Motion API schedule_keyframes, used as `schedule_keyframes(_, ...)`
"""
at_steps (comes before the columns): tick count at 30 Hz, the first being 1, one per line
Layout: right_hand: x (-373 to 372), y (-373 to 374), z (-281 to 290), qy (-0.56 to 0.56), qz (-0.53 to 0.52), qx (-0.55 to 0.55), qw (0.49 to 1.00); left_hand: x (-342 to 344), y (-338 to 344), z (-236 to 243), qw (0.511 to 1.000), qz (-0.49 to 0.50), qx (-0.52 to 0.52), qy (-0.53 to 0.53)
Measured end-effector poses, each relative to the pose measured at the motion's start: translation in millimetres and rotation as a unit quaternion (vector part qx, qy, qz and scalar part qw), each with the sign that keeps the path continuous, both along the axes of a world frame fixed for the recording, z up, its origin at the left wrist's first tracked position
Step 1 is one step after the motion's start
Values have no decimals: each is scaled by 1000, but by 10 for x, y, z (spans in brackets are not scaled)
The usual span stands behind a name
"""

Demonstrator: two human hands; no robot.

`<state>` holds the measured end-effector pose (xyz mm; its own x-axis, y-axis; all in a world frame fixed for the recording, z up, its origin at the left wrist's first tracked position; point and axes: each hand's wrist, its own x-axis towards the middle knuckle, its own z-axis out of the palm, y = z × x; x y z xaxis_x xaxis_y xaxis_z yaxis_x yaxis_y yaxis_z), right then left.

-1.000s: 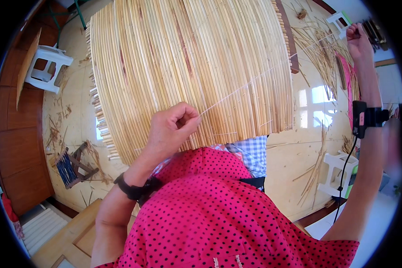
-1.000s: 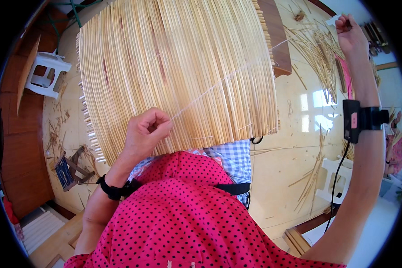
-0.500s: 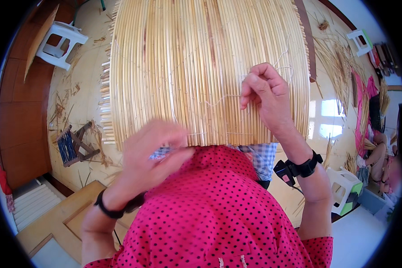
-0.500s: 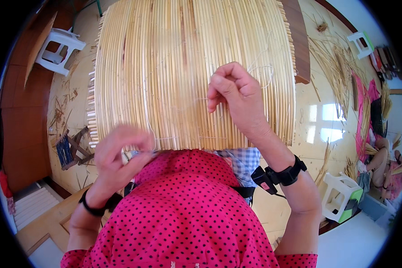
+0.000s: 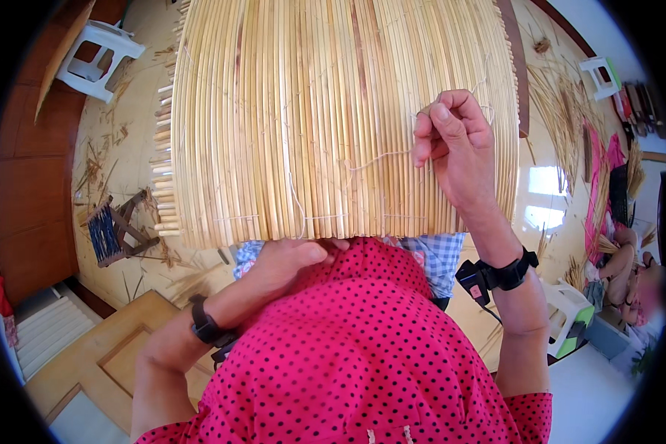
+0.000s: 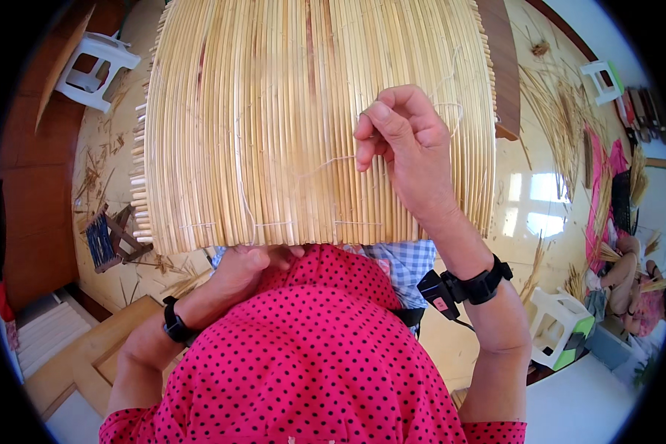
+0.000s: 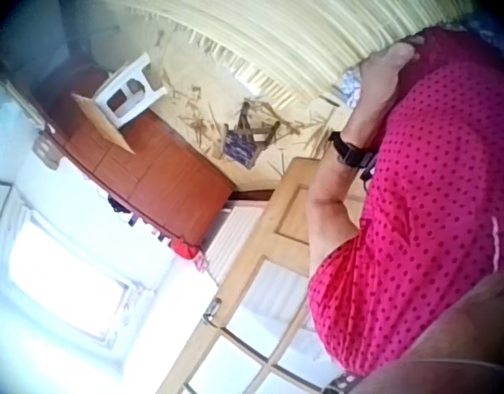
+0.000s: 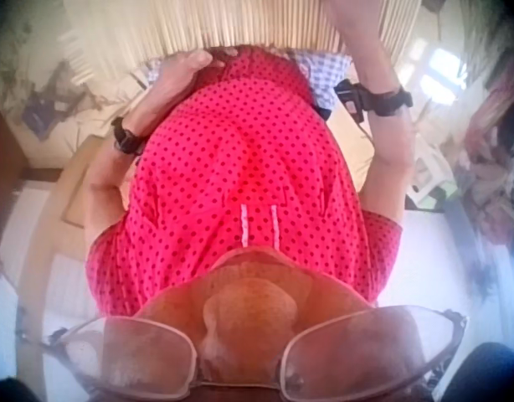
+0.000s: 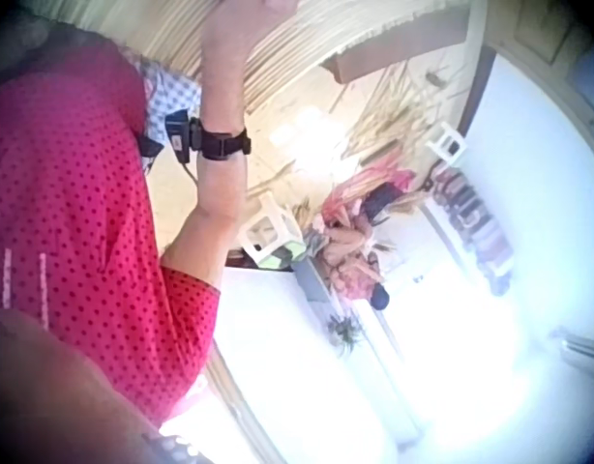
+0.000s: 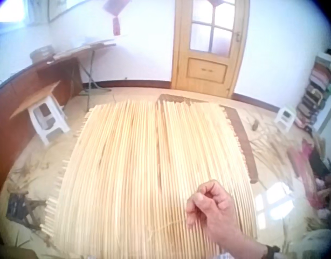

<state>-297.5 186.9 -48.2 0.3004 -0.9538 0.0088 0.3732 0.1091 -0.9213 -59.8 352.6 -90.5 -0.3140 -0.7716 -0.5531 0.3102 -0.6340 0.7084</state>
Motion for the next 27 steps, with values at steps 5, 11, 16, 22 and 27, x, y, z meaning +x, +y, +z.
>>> schedule_keyframes(5, 69, 9, 16, 20, 0, -19, 1000, -171, -235, -66, 997, 65, 34, -37)
schedule_keyframes(11, 102, 53, 161, 148, -5, -11, 989, -159, -396, 10, 989, 138, -19, -41)
schedule_keyframes(16, 248, 317, 360, 406, 68, -207, 887, -99, -393, 83, 984, 154, -19, -84)
schedule_keyframes(22, 355, 426, 298, 398, 62, -277, 872, 14, -428, 193, 984, 122, 15, -127)
schedule_keyframes(27, 451, 430, 375, 447, 79, -280, 846, 47, -502, 346, 982, 77, -29, -170)
